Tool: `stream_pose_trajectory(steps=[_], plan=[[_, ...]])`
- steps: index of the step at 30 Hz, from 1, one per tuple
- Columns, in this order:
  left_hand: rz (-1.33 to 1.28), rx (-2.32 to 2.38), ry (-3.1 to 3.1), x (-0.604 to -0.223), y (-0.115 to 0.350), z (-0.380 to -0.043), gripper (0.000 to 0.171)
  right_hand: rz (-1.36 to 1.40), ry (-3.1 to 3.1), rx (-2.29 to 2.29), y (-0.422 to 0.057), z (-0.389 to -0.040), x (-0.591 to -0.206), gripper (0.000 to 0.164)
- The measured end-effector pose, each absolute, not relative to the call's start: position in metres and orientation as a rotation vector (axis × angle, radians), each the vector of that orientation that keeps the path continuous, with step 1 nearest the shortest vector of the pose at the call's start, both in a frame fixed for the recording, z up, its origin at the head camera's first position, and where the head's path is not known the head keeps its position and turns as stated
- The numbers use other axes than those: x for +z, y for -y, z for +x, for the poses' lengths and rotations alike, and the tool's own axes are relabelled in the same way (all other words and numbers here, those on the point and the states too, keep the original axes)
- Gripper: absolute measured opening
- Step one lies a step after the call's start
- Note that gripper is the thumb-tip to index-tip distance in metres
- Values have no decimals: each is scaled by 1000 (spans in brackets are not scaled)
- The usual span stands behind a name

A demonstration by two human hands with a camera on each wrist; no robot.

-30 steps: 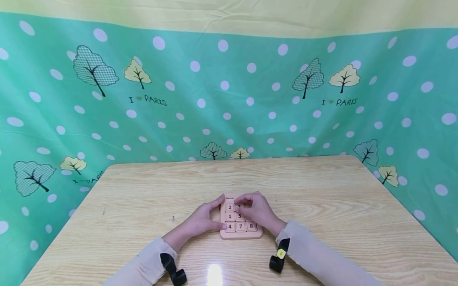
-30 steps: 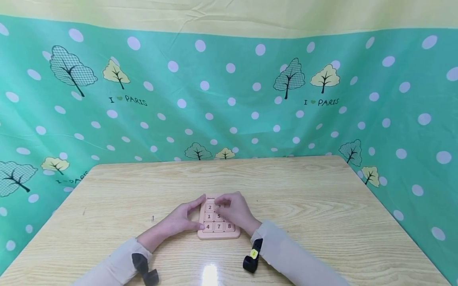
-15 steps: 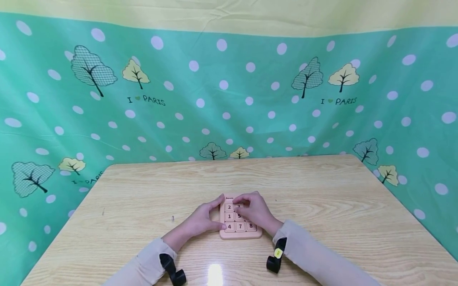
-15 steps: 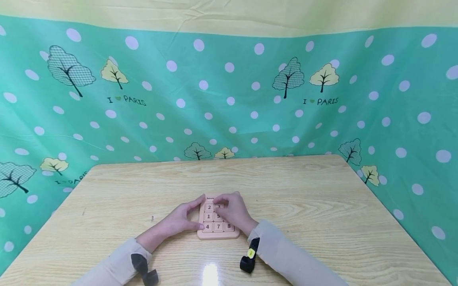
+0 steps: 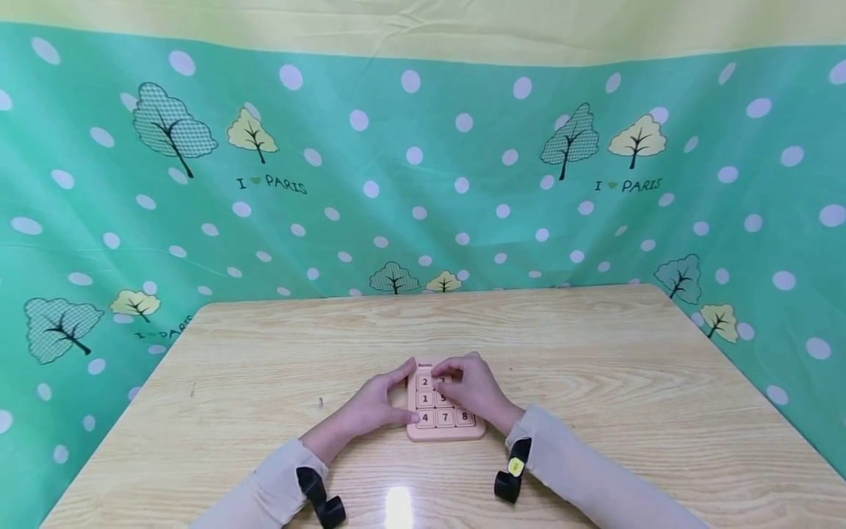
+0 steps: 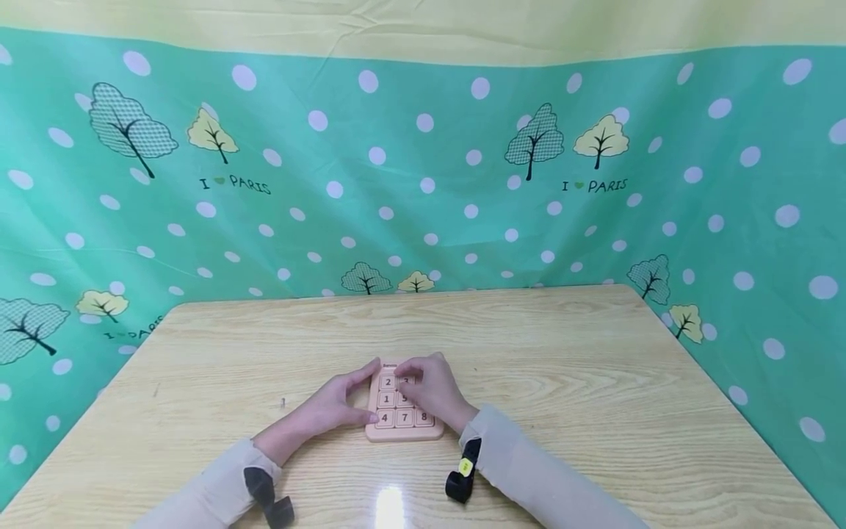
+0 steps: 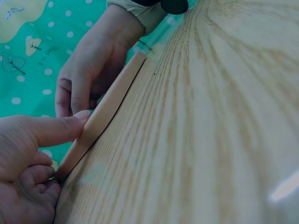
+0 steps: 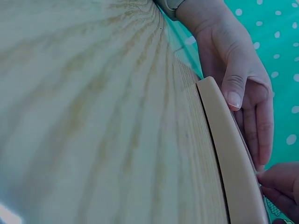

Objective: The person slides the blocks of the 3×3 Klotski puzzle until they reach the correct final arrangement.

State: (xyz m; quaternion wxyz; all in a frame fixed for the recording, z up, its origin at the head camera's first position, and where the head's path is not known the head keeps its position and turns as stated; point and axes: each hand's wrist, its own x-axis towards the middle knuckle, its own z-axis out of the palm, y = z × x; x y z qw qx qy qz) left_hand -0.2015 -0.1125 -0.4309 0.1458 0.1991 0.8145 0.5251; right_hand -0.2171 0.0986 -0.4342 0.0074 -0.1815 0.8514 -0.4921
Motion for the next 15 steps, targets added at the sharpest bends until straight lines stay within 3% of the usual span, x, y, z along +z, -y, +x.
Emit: stream_pose_trajectory(steps=[15], plan=[[579, 1485, -2369, -435, 113, -204, 93, -473, -2682, -1512, -110, -216, -430, 16]])
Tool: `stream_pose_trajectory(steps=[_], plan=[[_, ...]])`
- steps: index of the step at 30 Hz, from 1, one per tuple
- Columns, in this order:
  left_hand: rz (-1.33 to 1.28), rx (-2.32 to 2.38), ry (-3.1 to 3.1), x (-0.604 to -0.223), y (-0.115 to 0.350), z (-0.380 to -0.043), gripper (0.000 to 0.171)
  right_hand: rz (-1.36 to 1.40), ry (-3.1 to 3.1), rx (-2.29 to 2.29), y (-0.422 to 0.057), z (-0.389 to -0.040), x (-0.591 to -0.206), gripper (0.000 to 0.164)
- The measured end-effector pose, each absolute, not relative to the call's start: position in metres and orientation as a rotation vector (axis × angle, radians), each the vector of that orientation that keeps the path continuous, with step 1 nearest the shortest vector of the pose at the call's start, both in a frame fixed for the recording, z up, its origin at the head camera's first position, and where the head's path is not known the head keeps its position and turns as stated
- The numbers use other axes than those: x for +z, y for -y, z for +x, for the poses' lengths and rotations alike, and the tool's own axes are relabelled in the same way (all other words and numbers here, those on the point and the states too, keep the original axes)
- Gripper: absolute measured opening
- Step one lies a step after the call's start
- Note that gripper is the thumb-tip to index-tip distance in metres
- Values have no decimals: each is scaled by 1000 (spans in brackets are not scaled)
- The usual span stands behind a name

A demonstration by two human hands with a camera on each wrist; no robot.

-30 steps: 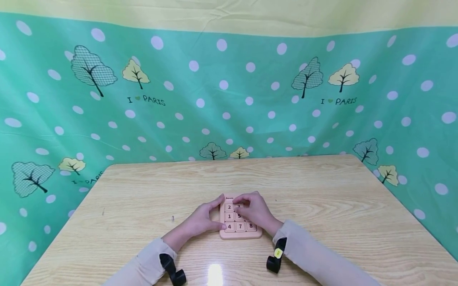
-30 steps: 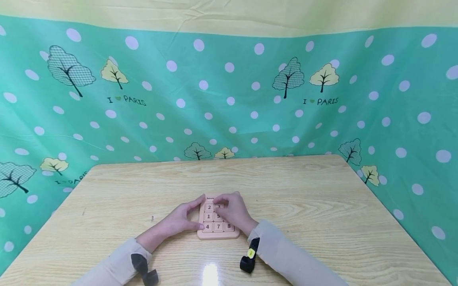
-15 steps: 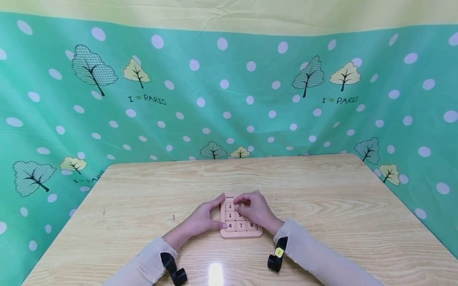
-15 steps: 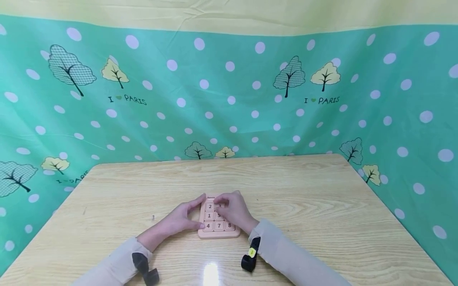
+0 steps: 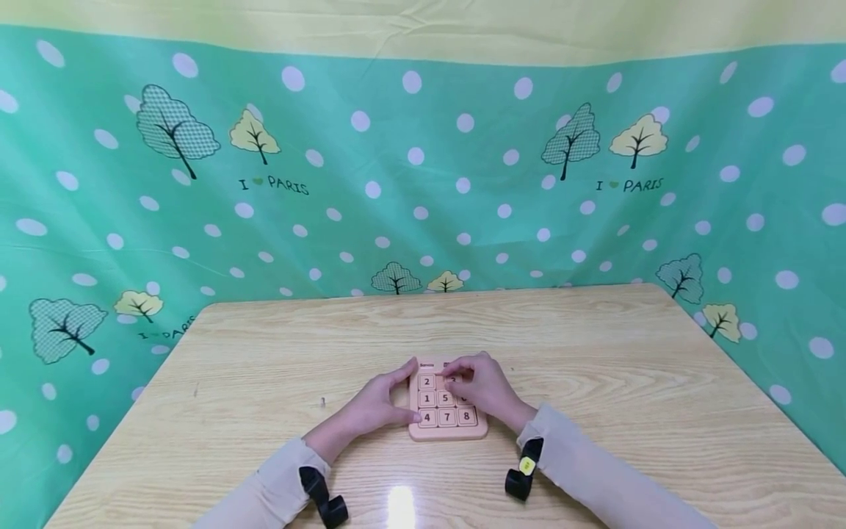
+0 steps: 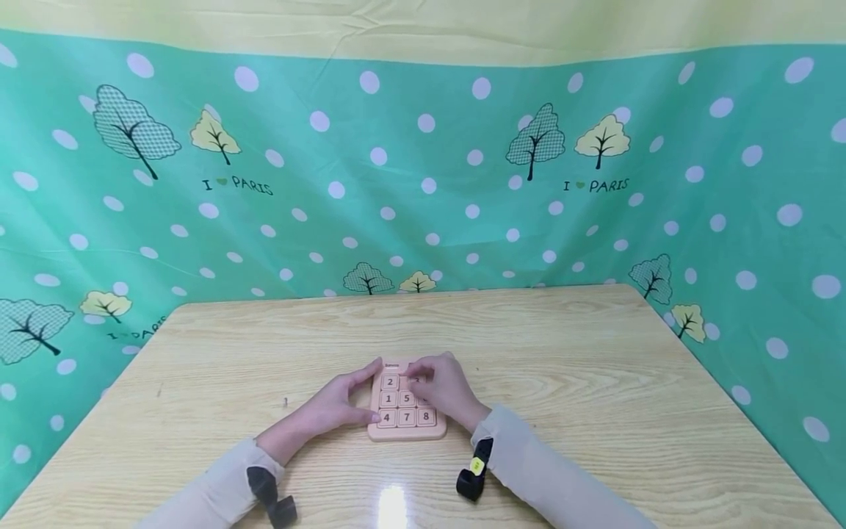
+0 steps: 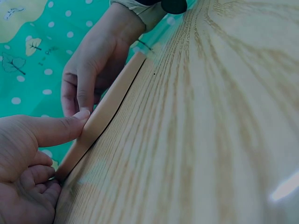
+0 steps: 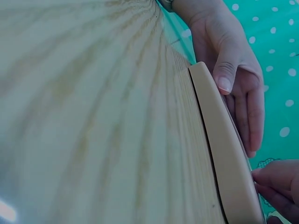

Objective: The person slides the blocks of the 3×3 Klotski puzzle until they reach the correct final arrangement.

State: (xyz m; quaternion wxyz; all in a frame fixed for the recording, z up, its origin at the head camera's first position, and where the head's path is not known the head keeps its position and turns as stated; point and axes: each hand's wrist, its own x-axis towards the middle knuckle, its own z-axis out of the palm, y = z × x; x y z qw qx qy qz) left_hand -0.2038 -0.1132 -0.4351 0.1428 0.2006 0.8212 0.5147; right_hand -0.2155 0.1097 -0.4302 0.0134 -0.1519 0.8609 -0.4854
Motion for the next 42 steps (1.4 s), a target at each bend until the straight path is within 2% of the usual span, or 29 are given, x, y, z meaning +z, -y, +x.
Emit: stream_pose_trajectory(steps=[23, 42], plan=[[572, 1476, -2362, -437, 110, -206, 94, -390, -2726, -1501, -125, -214, -434, 19], [588, 1483, -2372, -439, 115, -206, 94, -561, -2681, -1520, -83, -215, -433, 22]])
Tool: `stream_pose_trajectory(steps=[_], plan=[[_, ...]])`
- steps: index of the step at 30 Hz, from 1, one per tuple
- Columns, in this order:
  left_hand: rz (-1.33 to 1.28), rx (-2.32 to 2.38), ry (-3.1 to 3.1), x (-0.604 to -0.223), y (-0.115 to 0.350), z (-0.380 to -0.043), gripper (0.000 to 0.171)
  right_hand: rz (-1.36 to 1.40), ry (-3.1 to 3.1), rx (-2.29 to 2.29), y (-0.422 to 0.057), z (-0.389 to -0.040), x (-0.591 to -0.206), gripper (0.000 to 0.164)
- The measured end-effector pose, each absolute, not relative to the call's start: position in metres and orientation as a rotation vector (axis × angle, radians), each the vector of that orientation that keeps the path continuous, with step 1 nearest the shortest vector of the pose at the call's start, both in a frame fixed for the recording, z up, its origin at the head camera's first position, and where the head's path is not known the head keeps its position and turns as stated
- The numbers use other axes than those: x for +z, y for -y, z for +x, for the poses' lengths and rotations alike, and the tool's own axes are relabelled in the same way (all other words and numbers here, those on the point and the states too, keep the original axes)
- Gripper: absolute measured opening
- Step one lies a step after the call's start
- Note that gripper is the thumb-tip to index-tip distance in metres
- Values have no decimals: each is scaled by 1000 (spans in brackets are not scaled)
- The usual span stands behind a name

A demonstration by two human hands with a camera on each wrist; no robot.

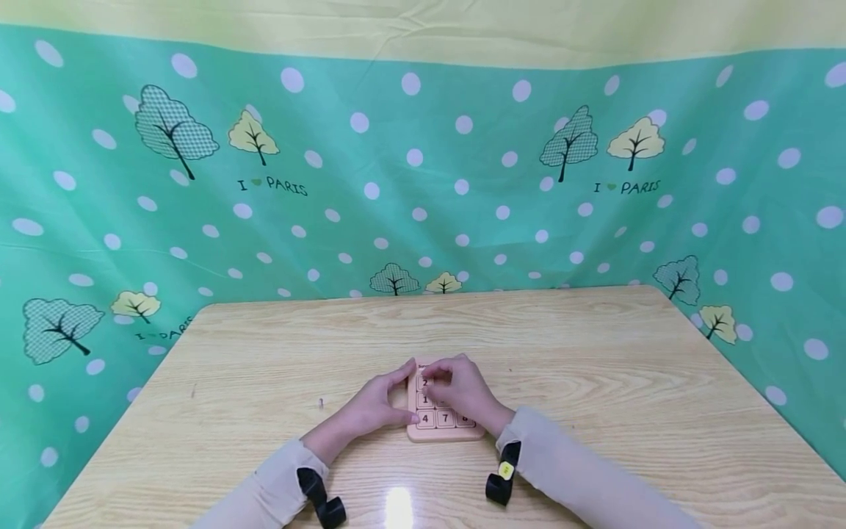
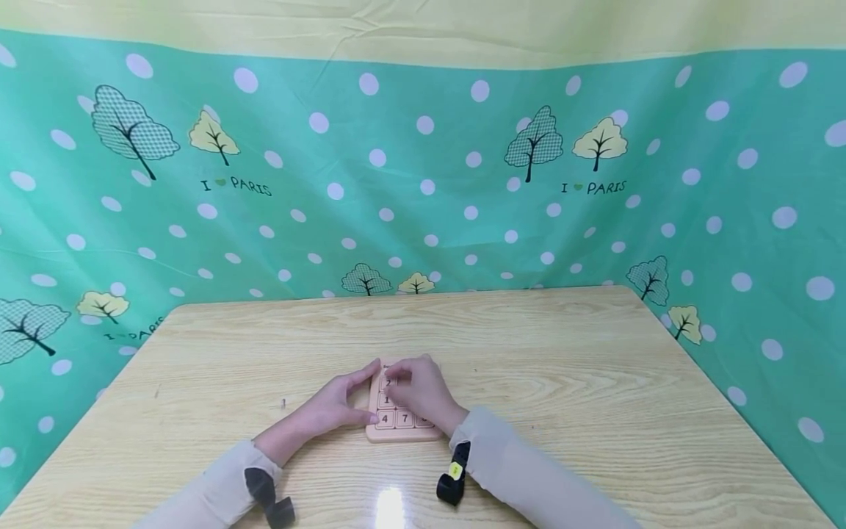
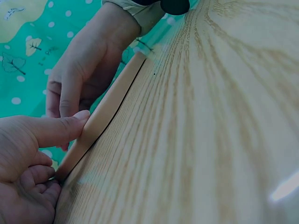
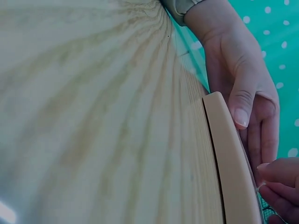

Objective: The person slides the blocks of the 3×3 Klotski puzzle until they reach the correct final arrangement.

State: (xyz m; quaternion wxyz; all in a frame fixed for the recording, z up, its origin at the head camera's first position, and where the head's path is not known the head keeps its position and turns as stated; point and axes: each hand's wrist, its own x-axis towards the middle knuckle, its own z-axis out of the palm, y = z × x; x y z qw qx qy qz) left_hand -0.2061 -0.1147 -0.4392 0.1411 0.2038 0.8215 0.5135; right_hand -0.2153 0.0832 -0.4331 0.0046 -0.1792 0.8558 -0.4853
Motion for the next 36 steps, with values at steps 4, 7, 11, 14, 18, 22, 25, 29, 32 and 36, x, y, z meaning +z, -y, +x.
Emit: stream_pose_trajectory(steps=[4, 7, 11, 14, 18, 22, 25, 29, 32, 36], plan=[[604, 1484, -2369, -440, 115, -206, 94, -559, -2686, -1489, -79, -215, -433, 23], [608, 1487, -2362, -440, 115, -206, 94, -555, -2697, -1487, -77, -215, -432, 24], [609, 1488, -2355, -440, 115, -206, 93, -554, -2715, -1510, -74, -214, -433, 23], [604, 1486, -2355, -439, 115, -206, 92, -566, -2734, -1531, -72, -213, -435, 22], [594, 1480, -2359, -438, 115, -206, 91, -576, -2760, -1548, -69, -213, -437, 20], [590, 1478, -2362, -438, 115, -206, 91, -589, -2815, -1530, -67, -213, -438, 19], [591, 1479, -2365, -438, 115, -205, 90, -579, -2838, -1518, -66, -213, -438, 19], [588, 1491, -2354, -437, 115, -204, 90, -569, -2852, -1504, -66, -213, -437, 19], [582, 1506, -2341, -437, 115, -204, 91, -593, -2861, -1491, -67, -212, -437, 19], [585, 1511, -2340, -437, 114, -205, 91, -607, -2854, -1484, -70, -212, -435, 18]])
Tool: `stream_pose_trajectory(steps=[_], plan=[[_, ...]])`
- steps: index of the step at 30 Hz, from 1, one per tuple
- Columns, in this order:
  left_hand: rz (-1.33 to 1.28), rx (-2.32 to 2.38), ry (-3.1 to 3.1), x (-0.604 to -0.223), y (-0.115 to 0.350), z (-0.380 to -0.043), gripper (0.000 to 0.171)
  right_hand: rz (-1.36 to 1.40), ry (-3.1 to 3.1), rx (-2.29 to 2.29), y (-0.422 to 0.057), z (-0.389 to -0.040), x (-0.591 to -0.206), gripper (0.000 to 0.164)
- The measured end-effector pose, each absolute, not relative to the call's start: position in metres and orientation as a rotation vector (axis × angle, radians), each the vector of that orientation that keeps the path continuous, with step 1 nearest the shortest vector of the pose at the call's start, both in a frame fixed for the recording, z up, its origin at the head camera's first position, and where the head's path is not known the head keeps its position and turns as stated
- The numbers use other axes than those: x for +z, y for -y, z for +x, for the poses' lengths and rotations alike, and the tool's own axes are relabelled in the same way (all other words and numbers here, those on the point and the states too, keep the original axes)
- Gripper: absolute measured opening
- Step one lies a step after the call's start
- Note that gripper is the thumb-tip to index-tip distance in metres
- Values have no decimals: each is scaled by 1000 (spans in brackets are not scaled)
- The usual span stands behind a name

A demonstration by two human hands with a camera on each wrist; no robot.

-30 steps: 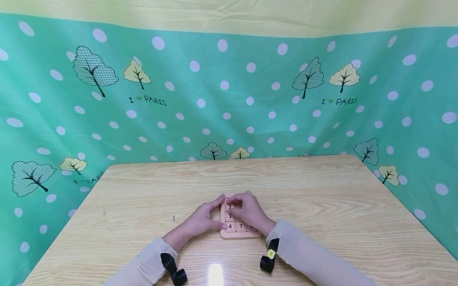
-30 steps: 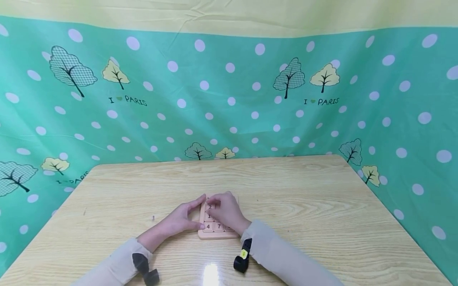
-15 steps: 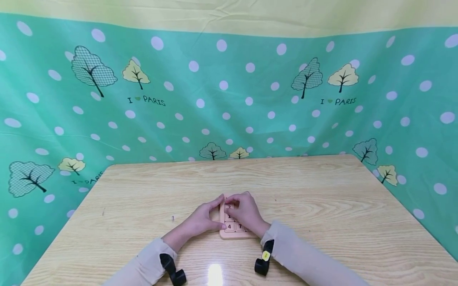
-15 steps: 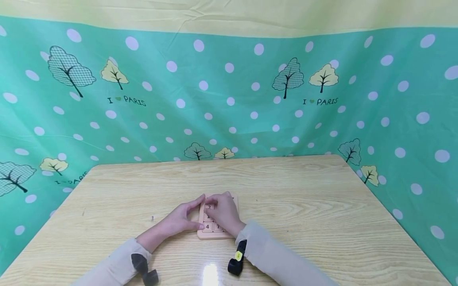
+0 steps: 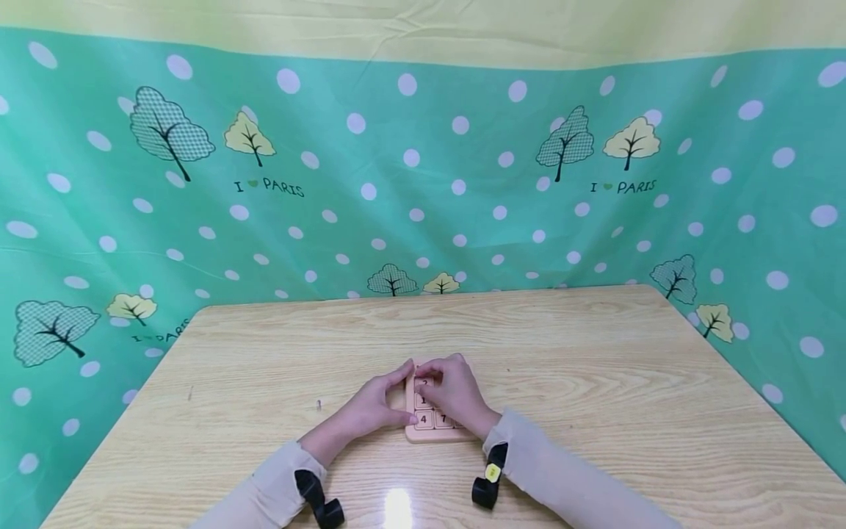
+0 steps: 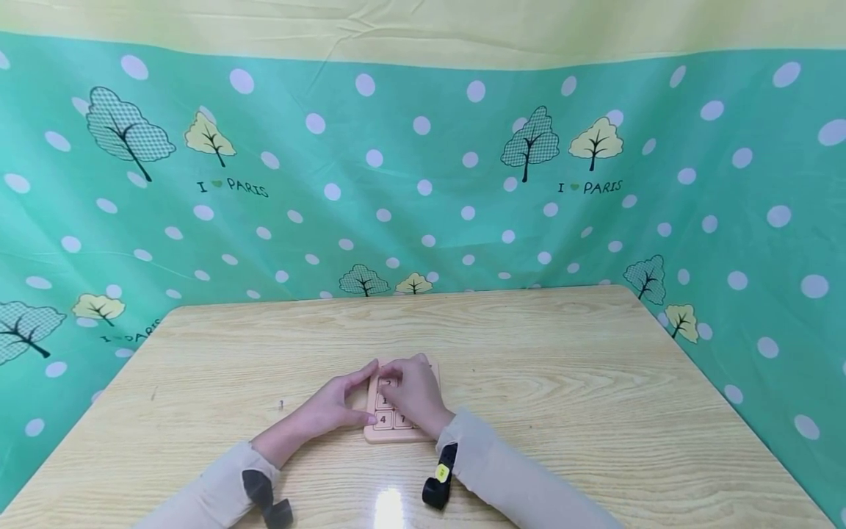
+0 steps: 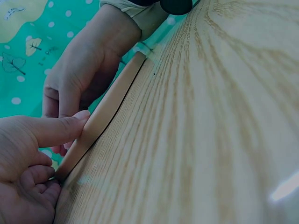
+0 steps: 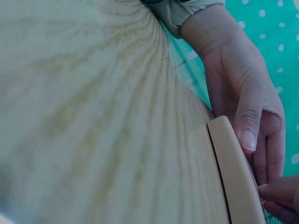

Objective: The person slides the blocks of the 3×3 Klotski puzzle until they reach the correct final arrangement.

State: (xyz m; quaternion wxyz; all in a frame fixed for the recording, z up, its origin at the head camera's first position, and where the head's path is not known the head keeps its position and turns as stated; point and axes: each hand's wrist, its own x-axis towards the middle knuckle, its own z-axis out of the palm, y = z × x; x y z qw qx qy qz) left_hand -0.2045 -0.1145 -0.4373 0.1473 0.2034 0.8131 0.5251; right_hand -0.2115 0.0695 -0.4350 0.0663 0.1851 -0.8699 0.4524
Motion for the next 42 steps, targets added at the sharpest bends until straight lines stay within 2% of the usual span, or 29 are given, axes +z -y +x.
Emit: stream_pose_trajectory(steps=[32, 42], plan=[[564, 1460, -2370, -438, 115, -206, 94, 549, 2656, 1454, -94, -212, -436, 19], [558, 1450, -2384, -440, 114, -207, 94, 675, 2757, 1457, -97, -206, -434, 22]])
